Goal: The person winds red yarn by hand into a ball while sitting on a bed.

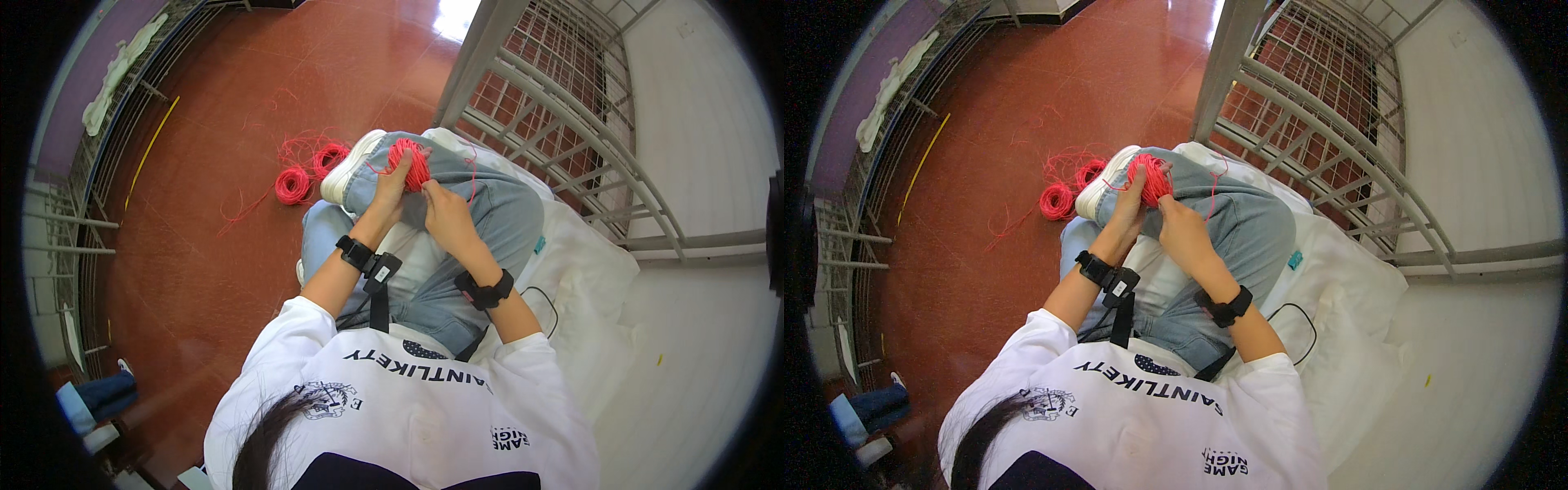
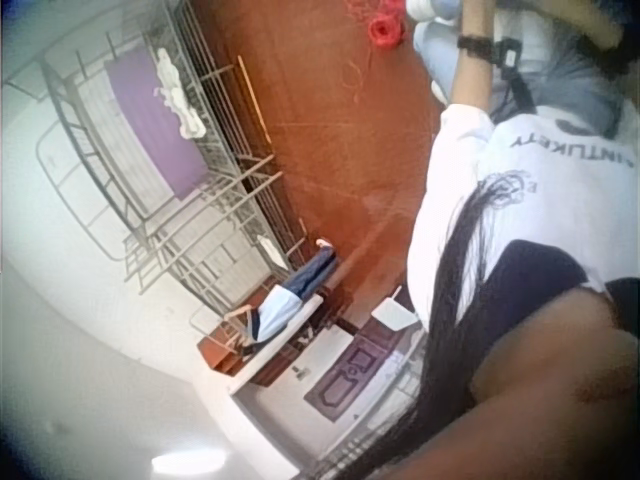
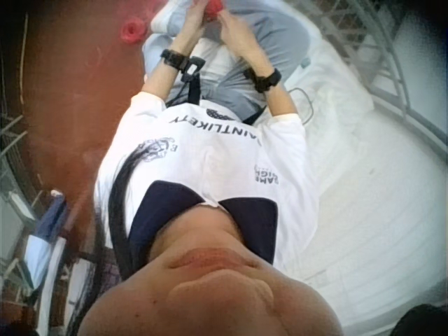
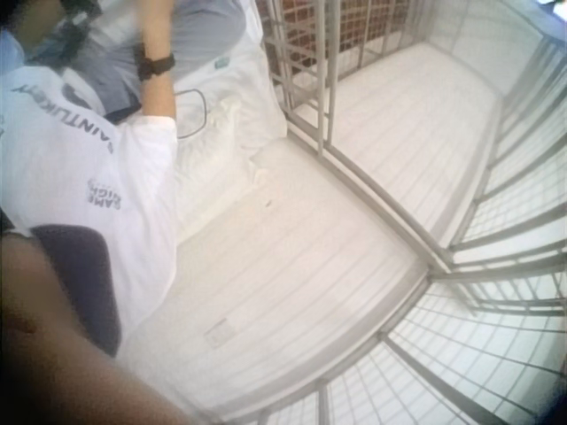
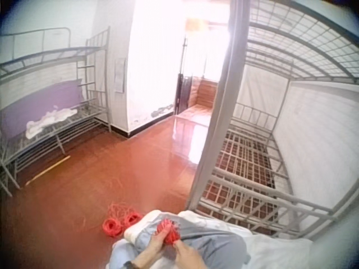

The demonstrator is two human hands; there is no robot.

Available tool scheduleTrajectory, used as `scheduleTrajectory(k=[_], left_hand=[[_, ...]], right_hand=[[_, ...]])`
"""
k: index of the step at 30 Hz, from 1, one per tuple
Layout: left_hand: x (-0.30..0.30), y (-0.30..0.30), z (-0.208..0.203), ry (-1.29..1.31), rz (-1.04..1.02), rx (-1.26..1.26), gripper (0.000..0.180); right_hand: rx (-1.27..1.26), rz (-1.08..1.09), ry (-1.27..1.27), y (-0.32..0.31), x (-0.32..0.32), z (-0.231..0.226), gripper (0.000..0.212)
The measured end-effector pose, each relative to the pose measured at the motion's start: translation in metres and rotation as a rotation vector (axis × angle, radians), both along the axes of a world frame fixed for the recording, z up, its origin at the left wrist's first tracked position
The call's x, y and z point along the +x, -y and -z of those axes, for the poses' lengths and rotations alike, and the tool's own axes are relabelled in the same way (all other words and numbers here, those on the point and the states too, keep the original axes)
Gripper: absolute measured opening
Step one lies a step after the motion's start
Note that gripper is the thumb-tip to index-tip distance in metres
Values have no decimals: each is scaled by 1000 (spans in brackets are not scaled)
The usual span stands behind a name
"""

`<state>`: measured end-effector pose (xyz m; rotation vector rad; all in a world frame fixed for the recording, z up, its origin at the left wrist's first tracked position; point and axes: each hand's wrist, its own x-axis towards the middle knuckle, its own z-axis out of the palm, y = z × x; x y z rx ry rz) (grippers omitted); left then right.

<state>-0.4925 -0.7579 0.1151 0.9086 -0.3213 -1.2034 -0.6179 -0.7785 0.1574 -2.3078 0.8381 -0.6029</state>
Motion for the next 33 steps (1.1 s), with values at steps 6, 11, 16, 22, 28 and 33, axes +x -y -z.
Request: scheduleTrajectory(k=[6,11,16,22,28,33], left_hand=[[8,-5,-7,-340,-128,-94,42],[37,-8,-18,-441,-108,-193,42],[37,-22,-31,-399,199,-349,43],[32,-31,-31,-316,429,-311,48],[30,-31,-18,18,706,-183,53],[24,-29,-12,141,715,-81,45]], right_hand=[[-1,-167,-31,4,-1,-4,7],[-238,-326,-205,26,-28,14,8],[-10,-386,-211,54,-41,30,9],[68,-380,-164,80,-45,32,28],[84,-223,-371,99,-44,8,36],[82,-187,-293,98,-43,14,29]])
